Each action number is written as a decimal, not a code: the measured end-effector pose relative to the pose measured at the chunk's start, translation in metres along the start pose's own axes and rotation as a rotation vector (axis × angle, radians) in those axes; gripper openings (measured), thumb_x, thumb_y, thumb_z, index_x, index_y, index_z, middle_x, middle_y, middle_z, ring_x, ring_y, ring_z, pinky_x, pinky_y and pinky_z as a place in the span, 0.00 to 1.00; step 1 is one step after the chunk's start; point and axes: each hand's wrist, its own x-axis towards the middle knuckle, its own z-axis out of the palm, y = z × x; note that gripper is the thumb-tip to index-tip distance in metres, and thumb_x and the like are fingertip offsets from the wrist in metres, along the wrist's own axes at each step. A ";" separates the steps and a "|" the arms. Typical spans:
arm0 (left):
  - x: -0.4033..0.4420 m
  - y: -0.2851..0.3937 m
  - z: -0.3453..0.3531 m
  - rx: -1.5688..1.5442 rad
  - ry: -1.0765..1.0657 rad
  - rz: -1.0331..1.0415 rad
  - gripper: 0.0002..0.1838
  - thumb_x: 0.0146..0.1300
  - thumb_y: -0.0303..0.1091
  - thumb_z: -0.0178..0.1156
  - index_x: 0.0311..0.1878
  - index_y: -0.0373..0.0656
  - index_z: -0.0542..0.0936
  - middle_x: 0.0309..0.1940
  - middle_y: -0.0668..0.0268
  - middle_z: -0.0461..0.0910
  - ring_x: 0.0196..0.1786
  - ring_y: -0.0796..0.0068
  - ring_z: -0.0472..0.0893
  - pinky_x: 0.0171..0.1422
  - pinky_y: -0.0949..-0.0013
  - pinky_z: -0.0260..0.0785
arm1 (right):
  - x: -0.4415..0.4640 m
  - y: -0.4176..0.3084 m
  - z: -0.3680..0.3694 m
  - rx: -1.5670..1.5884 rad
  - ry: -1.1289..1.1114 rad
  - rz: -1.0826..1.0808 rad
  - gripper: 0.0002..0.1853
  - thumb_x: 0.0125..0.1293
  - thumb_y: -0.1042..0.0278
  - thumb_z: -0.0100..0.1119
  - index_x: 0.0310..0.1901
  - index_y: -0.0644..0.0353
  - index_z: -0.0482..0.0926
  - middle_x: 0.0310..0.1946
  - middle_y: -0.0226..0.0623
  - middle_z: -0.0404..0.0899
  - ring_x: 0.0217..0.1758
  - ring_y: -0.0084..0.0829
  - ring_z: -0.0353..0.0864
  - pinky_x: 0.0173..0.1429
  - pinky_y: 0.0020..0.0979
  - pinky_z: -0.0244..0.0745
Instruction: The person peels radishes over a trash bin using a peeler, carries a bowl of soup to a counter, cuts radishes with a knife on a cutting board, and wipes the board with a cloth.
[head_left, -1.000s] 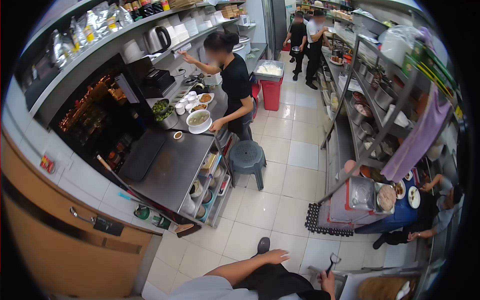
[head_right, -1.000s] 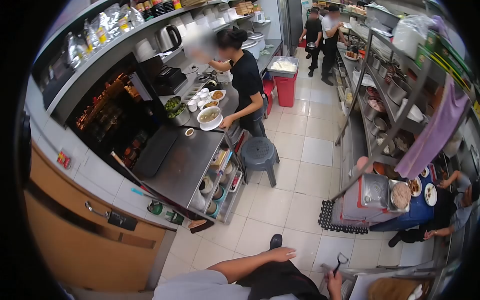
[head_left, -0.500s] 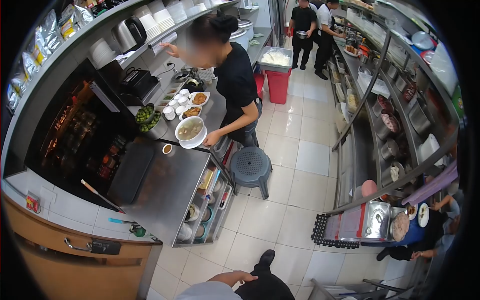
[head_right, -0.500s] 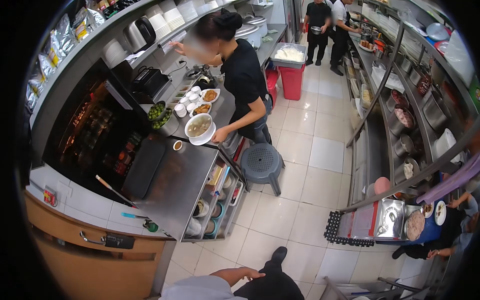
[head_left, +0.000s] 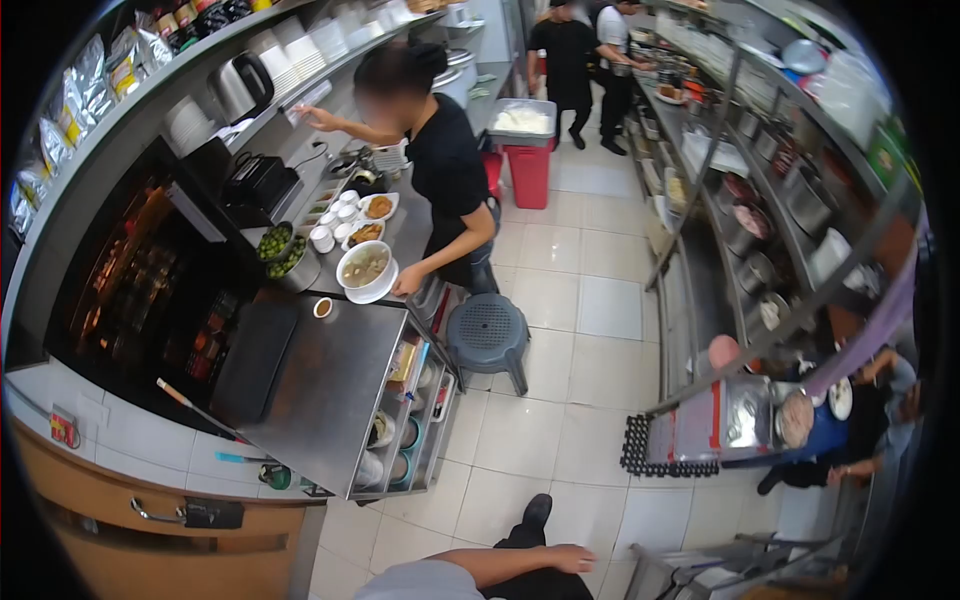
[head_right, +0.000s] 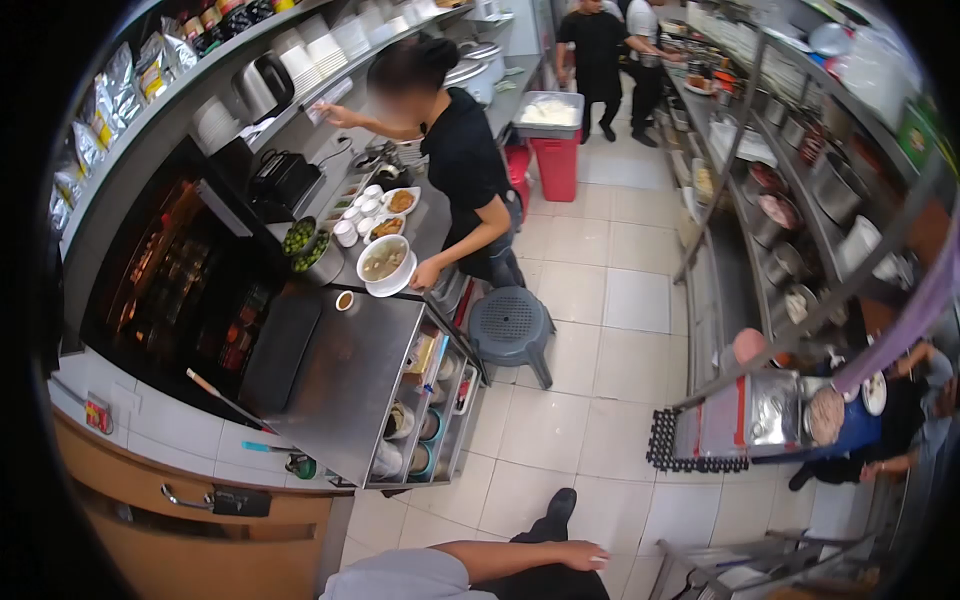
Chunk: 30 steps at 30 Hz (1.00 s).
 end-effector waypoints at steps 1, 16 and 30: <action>0.015 0.035 0.003 -0.103 -0.093 0.045 0.32 0.74 0.58 0.52 0.68 0.41 0.75 0.62 0.46 0.78 0.66 0.48 0.77 0.68 0.55 0.71 | -0.007 0.006 0.004 -0.111 0.060 -0.108 0.21 0.75 0.51 0.54 0.50 0.65 0.80 0.42 0.42 0.85 0.42 0.36 0.83 0.38 0.32 0.73; -0.007 0.296 0.292 -0.337 -0.315 0.156 0.14 0.78 0.39 0.53 0.45 0.38 0.81 0.34 0.67 0.81 0.38 0.79 0.77 0.46 0.71 0.71 | -0.254 0.285 -0.086 -0.063 0.784 -0.758 0.16 0.68 0.70 0.61 0.56 0.64 0.79 0.40 0.45 0.85 0.39 0.36 0.86 0.45 0.37 0.82; 0.042 0.397 0.522 -0.207 -0.733 0.157 0.10 0.74 0.38 0.61 0.45 0.41 0.81 0.23 0.75 0.74 0.25 0.85 0.73 0.29 0.76 0.64 | -0.376 0.501 -0.307 0.579 1.514 -0.439 0.13 0.68 0.59 0.67 0.31 0.61 0.83 0.25 0.30 0.83 0.26 0.21 0.76 0.33 0.29 0.72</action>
